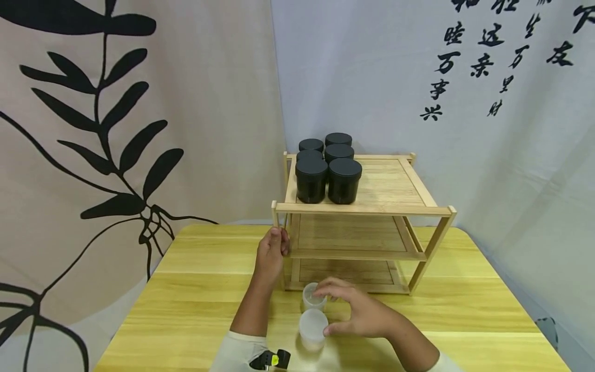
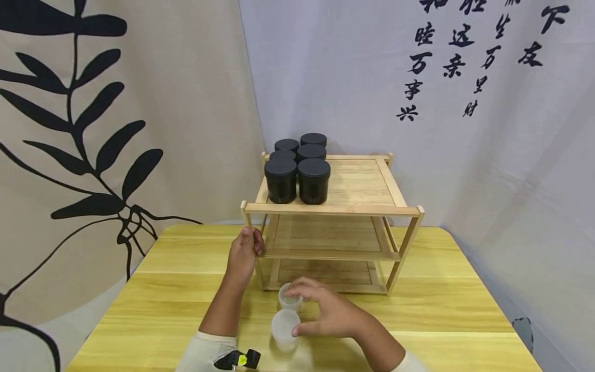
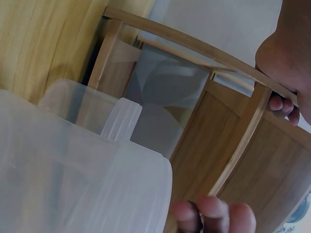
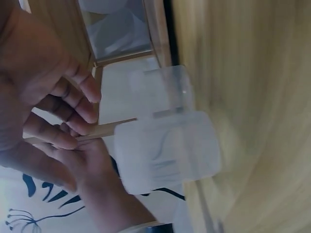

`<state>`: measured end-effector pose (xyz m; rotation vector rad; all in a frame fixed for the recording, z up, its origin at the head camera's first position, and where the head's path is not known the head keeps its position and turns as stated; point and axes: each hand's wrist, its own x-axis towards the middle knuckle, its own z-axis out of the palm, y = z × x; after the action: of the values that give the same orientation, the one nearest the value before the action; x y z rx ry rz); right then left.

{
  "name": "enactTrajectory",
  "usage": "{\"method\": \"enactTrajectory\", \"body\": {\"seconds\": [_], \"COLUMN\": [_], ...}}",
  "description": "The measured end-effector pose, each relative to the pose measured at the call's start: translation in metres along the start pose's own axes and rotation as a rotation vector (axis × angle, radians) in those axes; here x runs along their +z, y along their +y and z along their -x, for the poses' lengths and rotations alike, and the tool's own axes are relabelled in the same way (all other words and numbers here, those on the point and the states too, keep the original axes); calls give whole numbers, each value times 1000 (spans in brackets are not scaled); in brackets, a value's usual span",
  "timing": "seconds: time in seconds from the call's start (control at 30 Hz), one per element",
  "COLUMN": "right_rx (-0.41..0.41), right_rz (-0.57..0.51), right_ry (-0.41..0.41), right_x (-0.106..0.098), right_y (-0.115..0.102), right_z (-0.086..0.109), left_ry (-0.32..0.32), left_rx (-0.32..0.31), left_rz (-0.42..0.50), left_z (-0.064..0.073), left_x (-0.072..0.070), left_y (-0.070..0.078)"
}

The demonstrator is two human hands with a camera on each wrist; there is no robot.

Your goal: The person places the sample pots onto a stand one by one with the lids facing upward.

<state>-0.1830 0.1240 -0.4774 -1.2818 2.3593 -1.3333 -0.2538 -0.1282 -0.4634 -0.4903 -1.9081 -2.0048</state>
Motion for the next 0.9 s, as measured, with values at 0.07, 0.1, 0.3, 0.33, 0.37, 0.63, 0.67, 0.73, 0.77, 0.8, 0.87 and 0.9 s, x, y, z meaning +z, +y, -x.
{"method": "enactTrajectory", "body": {"seconds": [0.07, 0.1, 0.3, 0.33, 0.37, 0.63, 0.67, 0.73, 0.77, 0.8, 0.87, 0.9], "right_rx": [36, 46, 44, 38, 35, 36, 40, 43, 46, 49, 55, 59], "right_rz": [17, 25, 47, 51, 55, 61, 64, 73, 74, 76, 82, 81], "right_ry": [-29, -41, -56, -57, -60, -95, -97, -101, -101, -102, -103, -104], "right_x": [3, 4, 8, 8, 9, 16, 17, 19, 19, 20, 21, 21], "right_y": [0, 0, 0, 0, 1, 5, 5, 5, 6, 6, 7, 7], "right_z": [0, 0, -2, -2, -2, -4, -5, -5, -5, -5, -5, -5], "left_ry": [0, -2, -9, -8, -7, -7, -6, -8, -8, -9, -12, -14], "left_rx": [1, 0, -9, -7, -6, -1, -2, 0, 0, -2, -3, -4], "left_rz": [-2, 1, 4, 0, -2, 13, 11, 5, 5, 7, 4, 4], "left_z": [0, 0, 0, 0, 0, 0, 0, 0, 0, 0, 0, 0], "left_x": [0, 0, 0, 0, 0, 0, 0, 0, 0, 0, 0, 0], "left_y": [0, 0, 2, 2, 2, 2, 2, 1, 1, 1, 0, 0]}}
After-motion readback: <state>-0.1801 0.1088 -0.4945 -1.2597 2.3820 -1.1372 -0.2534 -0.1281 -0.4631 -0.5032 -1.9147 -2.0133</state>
